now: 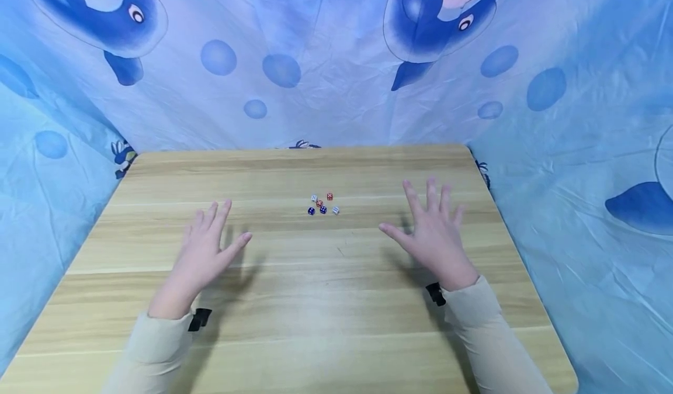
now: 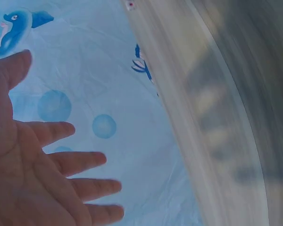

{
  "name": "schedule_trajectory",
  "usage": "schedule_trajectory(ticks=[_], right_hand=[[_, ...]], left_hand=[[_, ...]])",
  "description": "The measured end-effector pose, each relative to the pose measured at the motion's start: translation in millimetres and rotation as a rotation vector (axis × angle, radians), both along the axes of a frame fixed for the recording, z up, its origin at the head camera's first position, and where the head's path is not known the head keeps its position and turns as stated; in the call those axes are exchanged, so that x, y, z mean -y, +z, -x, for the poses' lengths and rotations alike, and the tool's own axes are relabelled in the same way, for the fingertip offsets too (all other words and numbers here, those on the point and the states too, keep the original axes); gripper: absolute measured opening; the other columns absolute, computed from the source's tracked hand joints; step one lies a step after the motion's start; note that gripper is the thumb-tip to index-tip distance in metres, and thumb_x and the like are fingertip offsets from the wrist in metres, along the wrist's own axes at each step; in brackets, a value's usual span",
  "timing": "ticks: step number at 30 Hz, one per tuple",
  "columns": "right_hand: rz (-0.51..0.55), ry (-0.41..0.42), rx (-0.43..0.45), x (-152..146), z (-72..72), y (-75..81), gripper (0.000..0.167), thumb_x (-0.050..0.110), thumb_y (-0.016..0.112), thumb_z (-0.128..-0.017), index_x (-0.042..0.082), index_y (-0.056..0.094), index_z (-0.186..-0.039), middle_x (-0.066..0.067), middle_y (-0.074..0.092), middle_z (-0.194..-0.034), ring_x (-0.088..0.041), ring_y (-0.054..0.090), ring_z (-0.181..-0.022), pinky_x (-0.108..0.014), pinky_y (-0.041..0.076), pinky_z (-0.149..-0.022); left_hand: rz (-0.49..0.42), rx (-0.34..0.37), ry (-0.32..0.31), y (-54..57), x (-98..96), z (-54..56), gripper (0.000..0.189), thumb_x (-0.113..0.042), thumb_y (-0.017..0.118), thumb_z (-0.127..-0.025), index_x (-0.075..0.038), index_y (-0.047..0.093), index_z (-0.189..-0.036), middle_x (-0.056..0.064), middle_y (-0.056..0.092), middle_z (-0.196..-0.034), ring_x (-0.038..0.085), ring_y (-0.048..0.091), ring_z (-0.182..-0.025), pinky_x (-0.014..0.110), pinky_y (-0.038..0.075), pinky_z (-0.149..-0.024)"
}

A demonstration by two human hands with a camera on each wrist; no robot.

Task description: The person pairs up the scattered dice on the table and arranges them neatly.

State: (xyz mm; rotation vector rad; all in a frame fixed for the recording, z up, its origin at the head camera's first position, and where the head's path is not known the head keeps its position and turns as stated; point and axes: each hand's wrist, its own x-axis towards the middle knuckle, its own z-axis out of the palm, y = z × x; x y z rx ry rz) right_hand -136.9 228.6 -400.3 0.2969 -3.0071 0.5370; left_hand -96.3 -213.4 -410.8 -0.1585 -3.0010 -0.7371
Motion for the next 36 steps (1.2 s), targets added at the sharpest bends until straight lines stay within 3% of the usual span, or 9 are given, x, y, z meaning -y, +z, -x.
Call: schedule_trajectory(ticks=[7, 13, 17, 25, 32, 36], right_hand=[[0.065, 0.057, 0.023, 17, 3.5, 2.2, 0.1, 0.075, 0.055, -0.09, 0.025, 0.01, -0.165, -0.023, 0.003, -0.167, -0.049, 0.001, -0.149, -0.074, 0.011, -0.11], [0.177, 0.106, 0.007, 30, 11.5, -3.0, 0.094, 0.07, 0.057, -0.092, 0.022, 0.02, -0.164, -0.021, 0.018, -0.165, -0.045, 0.015, -0.149, -0.067, 0.02, -0.113], [0.24, 0.126, 0.027, 37, 15.3, -7.6, 0.091, 0.066, 0.058, -0.094, 0.02, 0.021, -0.163, -0.015, 0.022, -0.165, -0.04, 0.019, -0.149, -0.063, 0.022, -0.114], [0.287, 0.164, 0.049, 49, 20.9, -14.4, 0.088, 0.057, 0.063, -0.096, 0.013, 0.023, -0.162, -0.012, 0.027, -0.164, -0.037, 0.023, -0.149, -0.058, 0.022, -0.116], [0.326, 0.184, 0.083, 65, 22.8, -20.8, 0.085, 0.058, 0.062, -0.096, 0.013, 0.029, -0.16, -0.011, 0.031, -0.162, -0.034, 0.027, -0.148, -0.054, 0.024, -0.117], [0.362, 0.193, 0.088, 75, 24.9, -24.1, 0.08, 0.052, 0.065, -0.097, 0.011, 0.034, -0.158, -0.014, 0.038, -0.158, -0.035, 0.036, -0.143, -0.054, 0.032, -0.113]], left_hand=[[-0.144, -0.033, -0.08, 0.7, -19.3, 16.2, 0.076, -0.048, 0.056, -0.103, 0.001, 0.033, -0.156, 0.025, 0.039, -0.154, 0.043, 0.036, -0.141, 0.058, 0.027, -0.114], [-0.245, 0.0, -0.095, -0.3, -38.7, 34.7, 0.063, -0.031, 0.066, -0.1, 0.001, 0.043, -0.15, 0.026, 0.057, -0.136, 0.044, 0.059, -0.115, 0.056, 0.049, -0.096], [-0.265, 0.031, -0.098, -5.3, -49.7, 43.0, 0.061, -0.025, 0.069, -0.098, 0.003, 0.047, -0.147, 0.028, 0.059, -0.131, 0.044, 0.062, -0.11, 0.054, 0.051, -0.093], [-0.284, 0.069, -0.096, -19.0, -68.6, 58.1, 0.053, -0.019, 0.072, -0.096, 0.006, 0.055, -0.14, 0.023, 0.065, -0.119, 0.028, 0.067, -0.091, 0.042, 0.057, -0.082], [-0.285, 0.092, -0.078, -28.2, -80.8, 71.3, 0.048, -0.018, 0.075, -0.094, 0.004, 0.061, -0.134, 0.021, 0.066, -0.119, 0.032, 0.065, -0.103, 0.046, 0.053, -0.092], [-0.313, 0.113, -0.063, -31.8, -86.3, 77.9, 0.048, -0.017, 0.076, -0.093, 0.004, 0.061, -0.133, 0.021, 0.066, -0.12, 0.033, 0.065, -0.106, 0.045, 0.053, -0.095]])
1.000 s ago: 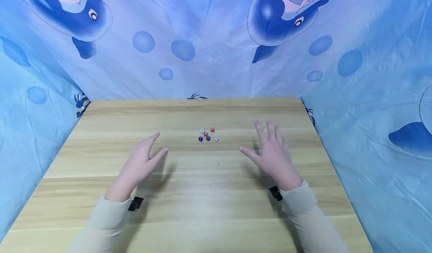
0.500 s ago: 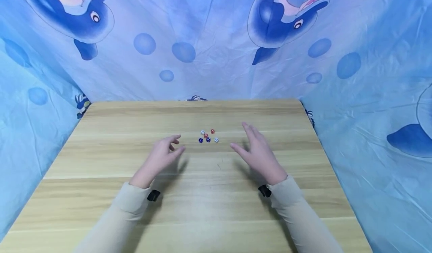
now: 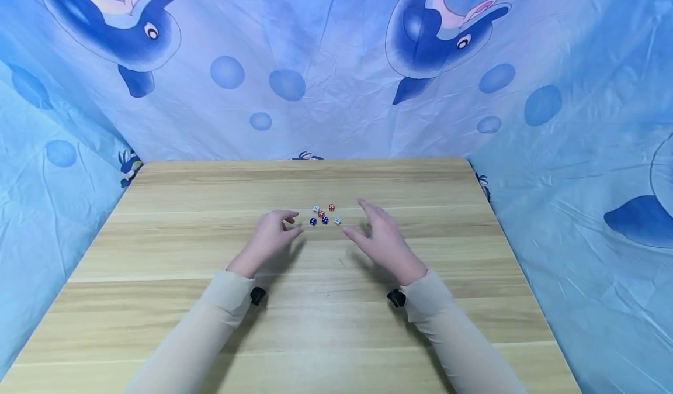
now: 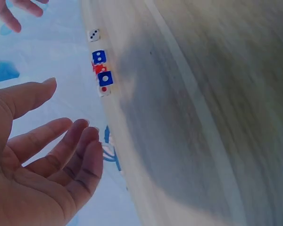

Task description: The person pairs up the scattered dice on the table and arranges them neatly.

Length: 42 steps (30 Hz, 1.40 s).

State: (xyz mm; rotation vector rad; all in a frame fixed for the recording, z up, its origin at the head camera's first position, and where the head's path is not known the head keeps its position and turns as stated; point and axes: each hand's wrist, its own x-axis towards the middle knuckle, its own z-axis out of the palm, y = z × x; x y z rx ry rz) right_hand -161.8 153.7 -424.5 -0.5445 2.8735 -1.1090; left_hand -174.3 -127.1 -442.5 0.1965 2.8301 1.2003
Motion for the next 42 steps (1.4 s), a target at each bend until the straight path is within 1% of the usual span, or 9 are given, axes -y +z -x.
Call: schedule_trajectory(ticks=[6, 10, 14, 18, 23, 25, 28, 34, 42], right_hand=[[0.079, 0.022, 0.007, 11, 4.1, -6.0, 0.072, 0.04, 0.071, -0.096, 0.011, 0.041, -0.155, -0.022, 0.061, -0.133, -0.035, 0.062, -0.114, -0.049, 0.053, -0.092], [0.136, 0.022, 0.015, 17, 6.0, -9.6, 0.067, 0.037, 0.073, -0.096, 0.01, 0.046, -0.152, -0.011, 0.07, -0.112, -0.024, 0.068, -0.098, -0.038, 0.057, -0.081], [0.168, 0.021, -0.003, 23, 8.4, -12.4, 0.064, 0.034, 0.075, -0.095, 0.007, 0.051, -0.147, -0.001, 0.071, -0.098, -0.015, 0.067, -0.088, -0.032, 0.057, -0.075], [0.197, 0.03, 0.011, 30, 10.9, -17.8, 0.06, 0.028, 0.077, -0.093, 0.003, 0.055, -0.143, 0.0, 0.071, -0.091, -0.014, 0.066, -0.082, -0.03, 0.057, -0.074], [0.197, 0.037, 0.072, 36, 9.5, -22.8, 0.06, 0.022, 0.079, -0.092, 0.001, 0.055, -0.142, 0.003, 0.069, -0.086, -0.015, 0.064, -0.078, -0.031, 0.056, -0.071], [0.186, 0.032, 0.088, 38, 7.9, -23.3, 0.06, 0.023, 0.079, -0.092, 0.001, 0.055, -0.142, 0.004, 0.069, -0.085, -0.015, 0.063, -0.077, -0.032, 0.056, -0.069], [0.174, 0.025, 0.098, 39, 6.2, -24.0, 0.061, 0.025, 0.079, -0.092, 0.002, 0.055, -0.143, 0.004, 0.067, -0.083, -0.015, 0.063, -0.076, -0.032, 0.056, -0.068], [0.163, 0.032, 0.131, 40, 5.8, -26.4, 0.064, 0.027, 0.078, -0.092, 0.003, 0.052, -0.146, 0.003, 0.067, -0.084, -0.015, 0.062, -0.076, -0.032, 0.055, -0.066], [0.128, 0.031, 0.131, 38, 13.0, -27.0, 0.066, 0.031, 0.077, -0.093, 0.004, 0.05, -0.147, 0.004, 0.066, -0.085, -0.014, 0.062, -0.075, -0.032, 0.055, -0.064]], left_hand=[[-0.018, 0.032, 0.025, -4.2, -6.7, 9.0, 0.048, -0.014, 0.079, -0.09, 0.004, 0.062, -0.132, 0.021, 0.066, -0.121, 0.031, 0.065, -0.104, 0.042, 0.054, -0.092], [-0.036, 0.058, 0.012, -5.8, -11.1, 15.5, 0.051, -0.011, 0.079, -0.089, 0.005, 0.061, -0.133, 0.021, 0.065, -0.118, 0.023, 0.066, -0.087, 0.034, 0.057, -0.081], [-0.007, 0.044, 0.002, -5.5, -15.6, 23.0, 0.05, -0.009, 0.081, -0.087, 0.005, 0.062, -0.131, 0.02, 0.066, -0.114, 0.023, 0.065, -0.087, 0.033, 0.057, -0.081], [0.017, 0.033, -0.006, -4.7, -19.5, 28.9, 0.046, -0.008, 0.082, -0.085, 0.005, 0.065, -0.127, 0.018, 0.068, -0.108, 0.026, 0.065, -0.093, 0.037, 0.056, -0.084], [-0.001, 0.104, -0.037, -7.4, -22.0, 33.9, 0.046, -0.002, 0.082, -0.083, 0.005, 0.065, -0.126, 0.013, 0.069, -0.095, 0.022, 0.065, -0.079, 0.033, 0.057, -0.072], [0.029, 0.117, -0.062, -8.7, -22.8, 35.8, 0.044, -0.001, 0.082, -0.083, 0.003, 0.067, -0.124, 0.009, 0.068, -0.09, 0.021, 0.064, -0.076, 0.032, 0.056, -0.069], [0.098, 0.106, -0.098, -10.7, -23.5, 38.3, 0.038, -0.002, 0.081, -0.083, 0.0, 0.07, -0.12, 0.005, 0.066, -0.086, 0.019, 0.062, -0.076, 0.033, 0.055, -0.071], [0.173, 0.079, -0.14, -13.2, -22.5, 42.3, 0.032, -0.003, 0.08, -0.084, -0.002, 0.073, -0.116, 0.003, 0.066, -0.086, 0.019, 0.062, -0.078, 0.036, 0.054, -0.076], [0.22, 0.056, -0.161, -11.1, -19.5, 47.9, 0.03, -0.004, 0.081, -0.083, -0.009, 0.075, -0.112, 0.004, 0.068, -0.094, 0.019, 0.062, -0.083, 0.036, 0.054, -0.077]])
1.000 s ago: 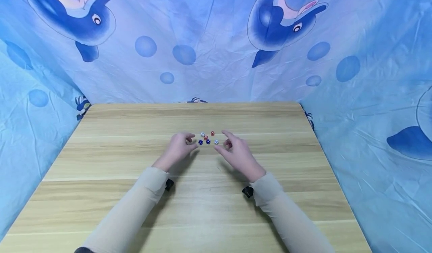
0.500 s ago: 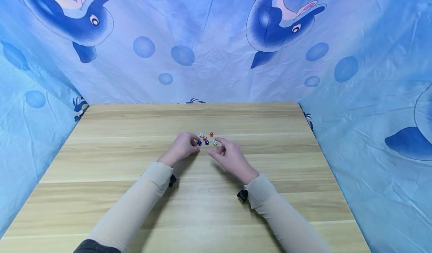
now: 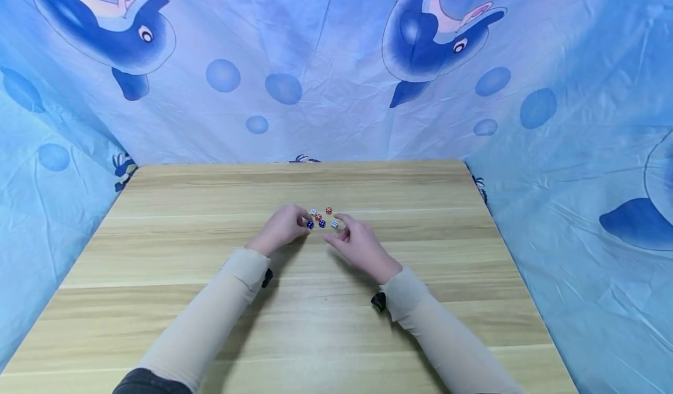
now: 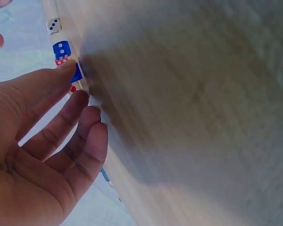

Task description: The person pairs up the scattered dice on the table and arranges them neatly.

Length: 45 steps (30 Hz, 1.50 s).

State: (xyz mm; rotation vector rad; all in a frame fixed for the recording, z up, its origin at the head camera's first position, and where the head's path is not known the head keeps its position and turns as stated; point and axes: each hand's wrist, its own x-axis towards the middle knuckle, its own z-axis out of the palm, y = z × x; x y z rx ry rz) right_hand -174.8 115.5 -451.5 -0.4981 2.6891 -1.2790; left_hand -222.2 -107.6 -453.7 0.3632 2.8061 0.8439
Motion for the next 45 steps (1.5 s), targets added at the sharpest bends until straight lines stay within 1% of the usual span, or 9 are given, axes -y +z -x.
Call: schedule_trajectory(ticks=[4, 9, 14, 19, 26, 32, 37, 42, 45], right_hand=[[-0.026, 0.01, 0.003, 1, 2.7, 1.6, 0.065, 0.033, 0.076, -0.093, 0.004, 0.052, -0.146, 0.004, 0.065, -0.084, -0.015, 0.061, -0.074, -0.032, 0.054, -0.063], [-0.035, 0.017, 0.022, 3, 4.0, 1.5, 0.057, 0.031, 0.076, -0.094, 0.002, 0.058, -0.139, 0.001, 0.064, -0.08, -0.017, 0.06, -0.071, -0.033, 0.053, -0.061], [-0.048, 0.043, 0.05, 3, 5.3, -3.6, 0.054, 0.027, 0.076, -0.094, 0.002, 0.058, -0.139, 0.001, 0.063, -0.078, -0.017, 0.06, -0.067, -0.033, 0.053, -0.059], [-0.08, 0.076, 0.061, 5, 5.9, -9.7, 0.052, 0.023, 0.078, -0.093, 0.002, 0.061, -0.137, 0.0, 0.062, -0.076, -0.017, 0.058, -0.065, -0.033, 0.052, -0.058], [-0.152, 0.114, 0.076, 9, 3.0, -17.8, 0.045, 0.021, 0.081, -0.088, 0.005, 0.067, -0.128, 0.006, 0.064, -0.085, -0.014, 0.06, -0.07, -0.031, 0.053, -0.063], [-0.177, 0.172, 0.068, 13, -3.5, -19.4, 0.036, 0.015, 0.082, -0.086, 0.003, 0.072, -0.119, 0.005, 0.062, -0.075, -0.012, 0.059, -0.067, -0.03, 0.051, -0.061], [-0.194, 0.198, 0.041, 17, -7.1, -20.7, 0.029, 0.012, 0.083, -0.085, 0.004, 0.074, -0.112, 0.006, 0.06, -0.071, -0.01, 0.057, -0.064, -0.028, 0.05, -0.059], [-0.218, 0.211, -0.006, 20, -10.5, -18.4, 0.024, 0.01, 0.082, -0.085, 0.005, 0.076, -0.108, 0.007, 0.063, -0.074, -0.009, 0.058, -0.067, -0.028, 0.051, -0.063], [-0.231, 0.224, -0.04, 22, -12.7, -17.0, 0.018, 0.01, 0.082, -0.086, 0.007, 0.078, -0.102, 0.008, 0.065, -0.077, -0.007, 0.059, -0.069, -0.027, 0.051, -0.065]], left_hand=[[0.001, 0.002, -0.009, 1.3, 1.8, -0.8, 0.024, -0.001, 0.078, -0.085, -0.009, 0.077, -0.107, 0.005, 0.069, -0.098, 0.02, 0.062, -0.085, 0.037, 0.054, -0.079], [-0.017, -0.001, -0.025, 1.3, 2.3, -2.7, 0.016, -0.001, 0.077, -0.085, -0.01, 0.078, -0.098, 0.003, 0.07, -0.095, 0.018, 0.062, -0.082, 0.036, 0.054, -0.078], [-0.023, 0.0, -0.045, -1.7, 2.2, -7.7, 0.013, -0.003, 0.078, -0.085, -0.011, 0.079, -0.096, 0.0, 0.069, -0.093, 0.016, 0.062, -0.081, 0.035, 0.053, -0.078], [-0.006, -0.015, -0.075, -4.4, 1.2, -18.5, 0.01, -0.007, 0.079, -0.086, -0.013, 0.078, -0.093, -0.002, 0.07, -0.09, 0.016, 0.063, -0.083, 0.036, 0.053, -0.082], [0.018, -0.037, -0.109, -5.0, -5.0, -38.3, 0.009, -0.008, 0.081, -0.084, -0.014, 0.077, -0.089, -0.004, 0.067, -0.087, 0.014, 0.062, -0.082, 0.035, 0.053, -0.08], [0.043, -0.05, -0.11, -4.3, -12.3, -54.0, 0.01, -0.006, 0.082, -0.082, -0.013, 0.077, -0.086, -0.002, 0.068, -0.085, 0.015, 0.063, -0.079, 0.035, 0.054, -0.075], [0.063, -0.06, -0.093, -3.0, -15.6, -59.5, 0.01, -0.007, 0.084, -0.08, -0.014, 0.078, -0.084, -0.003, 0.07, -0.082, 0.014, 0.063, -0.076, 0.033, 0.054, -0.073], [0.055, -0.028, -0.088, -1.9, -16.4, -64.3, 0.008, -0.008, 0.083, -0.081, -0.013, 0.079, -0.085, -0.003, 0.072, -0.083, 0.014, 0.065, -0.076, 0.033, 0.055, -0.073], [0.052, -0.027, -0.096, -1.6, -17.2, -67.0, 0.008, -0.007, 0.082, -0.081, -0.013, 0.08, -0.086, -0.002, 0.073, -0.085, 0.015, 0.066, -0.077, 0.034, 0.055, -0.074]])
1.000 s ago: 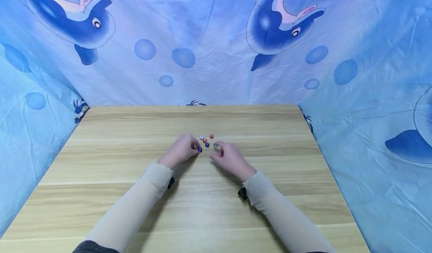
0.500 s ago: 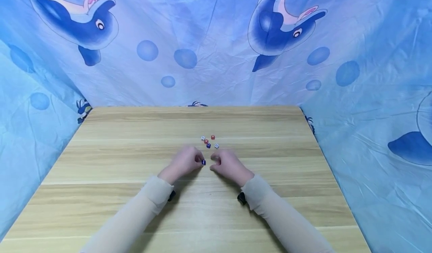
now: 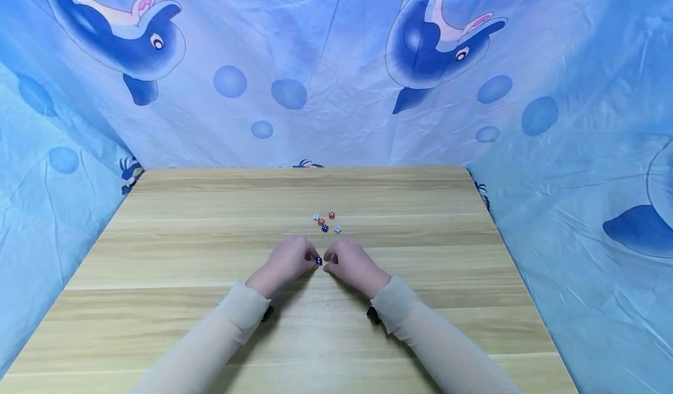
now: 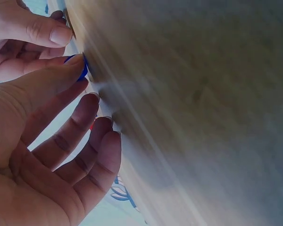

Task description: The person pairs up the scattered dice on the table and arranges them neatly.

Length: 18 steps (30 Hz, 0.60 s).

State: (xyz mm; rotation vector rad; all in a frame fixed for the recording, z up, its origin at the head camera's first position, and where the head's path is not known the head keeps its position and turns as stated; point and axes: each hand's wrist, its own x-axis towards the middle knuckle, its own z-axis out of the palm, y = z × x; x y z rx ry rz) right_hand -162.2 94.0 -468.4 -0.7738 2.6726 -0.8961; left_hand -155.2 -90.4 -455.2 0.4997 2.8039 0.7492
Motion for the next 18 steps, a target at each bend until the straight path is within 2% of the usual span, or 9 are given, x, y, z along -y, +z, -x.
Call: schedule_trajectory(ticks=[8, 15, 18], right_hand=[[0.0, 0.007, 0.005, 6.2, -1.7, -2.4, 0.006, 0.011, 0.081, -0.087, 0.012, 0.08, -0.093, 0.012, 0.064, -0.075, -0.006, 0.059, -0.069, -0.027, 0.051, -0.065], [-0.006, 0.057, -0.081, 7.7, -2.4, -1.7, 0.004, 0.014, 0.081, -0.089, 0.011, 0.08, -0.091, 0.012, 0.063, -0.074, -0.005, 0.057, -0.067, -0.026, 0.05, -0.064], [-0.005, 0.067, -0.091, 9.1, -2.1, 0.3, 0.005, 0.014, 0.08, -0.089, 0.01, 0.079, -0.091, 0.011, 0.063, -0.075, -0.005, 0.057, -0.069, -0.027, 0.05, -0.065]], left_hand=[[0.017, -0.024, -0.022, -2.8, -2.6, -5.5, 0.006, -0.009, 0.083, -0.082, -0.012, 0.08, -0.086, 0.0, 0.074, -0.087, 0.016, 0.068, -0.078, 0.034, 0.056, -0.073], [0.018, -0.042, 0.0, -3.0, -2.6, -7.6, 0.006, -0.014, 0.085, -0.082, -0.012, 0.08, -0.085, -0.001, 0.073, -0.085, 0.016, 0.066, -0.076, 0.032, 0.055, -0.069], [0.016, -0.044, 0.006, -2.2, -1.6, -7.4, 0.007, -0.015, 0.085, -0.082, -0.012, 0.08, -0.085, -0.001, 0.073, -0.083, 0.015, 0.065, -0.075, 0.032, 0.055, -0.069]])
